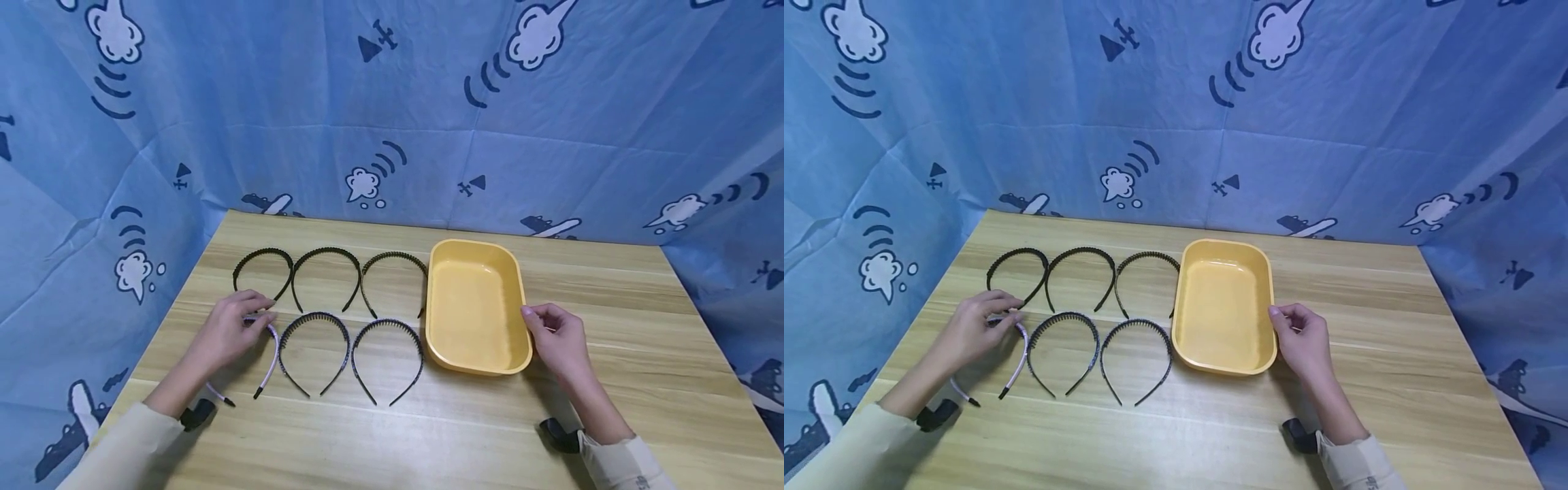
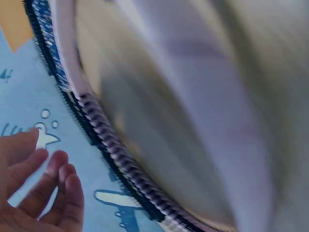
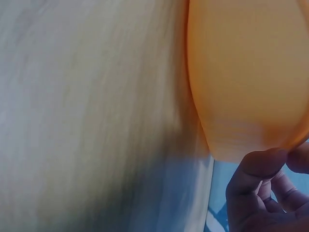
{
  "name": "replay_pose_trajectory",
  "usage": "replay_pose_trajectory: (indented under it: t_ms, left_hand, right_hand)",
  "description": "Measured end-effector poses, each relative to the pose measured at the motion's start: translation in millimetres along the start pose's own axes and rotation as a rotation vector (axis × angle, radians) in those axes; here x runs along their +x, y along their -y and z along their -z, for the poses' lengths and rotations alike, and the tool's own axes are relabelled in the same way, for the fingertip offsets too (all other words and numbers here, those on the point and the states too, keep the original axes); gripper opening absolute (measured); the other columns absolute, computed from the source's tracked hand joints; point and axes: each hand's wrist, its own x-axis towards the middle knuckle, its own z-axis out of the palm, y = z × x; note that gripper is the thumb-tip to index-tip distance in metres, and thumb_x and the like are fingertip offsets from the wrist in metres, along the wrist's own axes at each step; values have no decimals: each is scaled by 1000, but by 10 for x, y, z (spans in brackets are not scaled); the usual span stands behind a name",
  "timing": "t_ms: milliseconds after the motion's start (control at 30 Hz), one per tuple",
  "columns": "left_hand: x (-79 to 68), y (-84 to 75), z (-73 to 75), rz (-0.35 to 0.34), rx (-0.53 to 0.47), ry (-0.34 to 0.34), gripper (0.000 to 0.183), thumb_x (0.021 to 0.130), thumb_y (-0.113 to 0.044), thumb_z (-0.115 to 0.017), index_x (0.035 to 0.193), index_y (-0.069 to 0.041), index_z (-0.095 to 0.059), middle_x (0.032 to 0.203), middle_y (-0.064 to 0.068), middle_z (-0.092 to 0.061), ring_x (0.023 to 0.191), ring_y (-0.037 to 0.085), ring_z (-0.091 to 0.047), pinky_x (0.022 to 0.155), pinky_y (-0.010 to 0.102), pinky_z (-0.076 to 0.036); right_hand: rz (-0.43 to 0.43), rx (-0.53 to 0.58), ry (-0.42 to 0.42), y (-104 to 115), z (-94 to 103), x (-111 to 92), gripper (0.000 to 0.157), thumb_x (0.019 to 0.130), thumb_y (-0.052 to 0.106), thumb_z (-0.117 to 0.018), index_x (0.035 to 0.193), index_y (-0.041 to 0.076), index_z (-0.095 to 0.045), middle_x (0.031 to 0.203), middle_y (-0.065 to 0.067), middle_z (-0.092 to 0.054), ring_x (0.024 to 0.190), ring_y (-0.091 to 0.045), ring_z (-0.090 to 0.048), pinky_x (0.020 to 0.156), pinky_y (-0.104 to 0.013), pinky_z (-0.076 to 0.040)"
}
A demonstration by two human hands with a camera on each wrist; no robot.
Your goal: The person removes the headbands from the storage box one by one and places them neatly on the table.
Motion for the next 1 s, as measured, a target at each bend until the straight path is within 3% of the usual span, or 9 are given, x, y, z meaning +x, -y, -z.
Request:
replay_pose_trajectory:
  t_ms: [133, 300, 533, 633, 833, 1000]
  left_hand:
    - [13, -118, -3, 59, 0, -19, 26, 88, -12, -72, 110, 3, -72, 103, 16, -73, 94, 35, -69, 85, 52, -56]
    - [28, -236, -44, 78, 16, -47, 25, 89, -13, -71, 107, 4, -72, 104, 18, -73, 98, 37, -67, 86, 53, -55]
    - [17, -357, -103, 108, 29, -85, 29, 90, -16, -70, 113, 1, -71, 100, 15, -73, 86, 30, -70, 76, 48, -57]
    - [16, -400, -131, 127, 25, -79, 32, 91, -19, -69, 117, 1, -70, 100, 13, -73, 88, 30, -69, 78, 48, -57]
    - [16, -501, -202, 162, 10, -82, 35, 92, -23, -68, 117, 2, -69, 105, 15, -73, 98, 33, -68, 84, 50, -56]
    - [19, -583, -232, 187, 53, -83, 38, 91, -26, -68, 118, 0, -69, 112, 16, -72, 102, 35, -67, 85, 52, -55]
  right_hand:
    - [12, -20, -13, -8, -7, -5, 42, 99, 37, -59, 106, -4, -66, 72, 8, -61, 54, -7, -56, 42, -31, -51]
    - [24, -24, -8, -11, -3, -5, 41, 99, 36, -58, 103, -4, -66, 71, 8, -61, 50, -8, -55, 42, -32, -51]
    - [25, -33, 10, -15, 20, -16, 44, 100, 37, -56, 101, -5, -65, 71, 5, -61, 48, -10, -54, 42, -29, -50]
    - [33, -65, 15, -14, 30, -25, 45, 100, 39, -55, 98, -5, -65, 70, 2, -60, 46, -11, -53, 41, -28, -48]
    - [125, -194, -21, -14, 31, -70, 42, 101, 37, -55, 89, -1, -68, 75, -7, -61, 58, -6, -53, 48, -22, -46]
    - [213, -292, -57, -17, 14, -117, 38, 101, 35, -55, 85, 3, -68, 69, -5, -58, 60, -8, -49, 50, -21, -42]
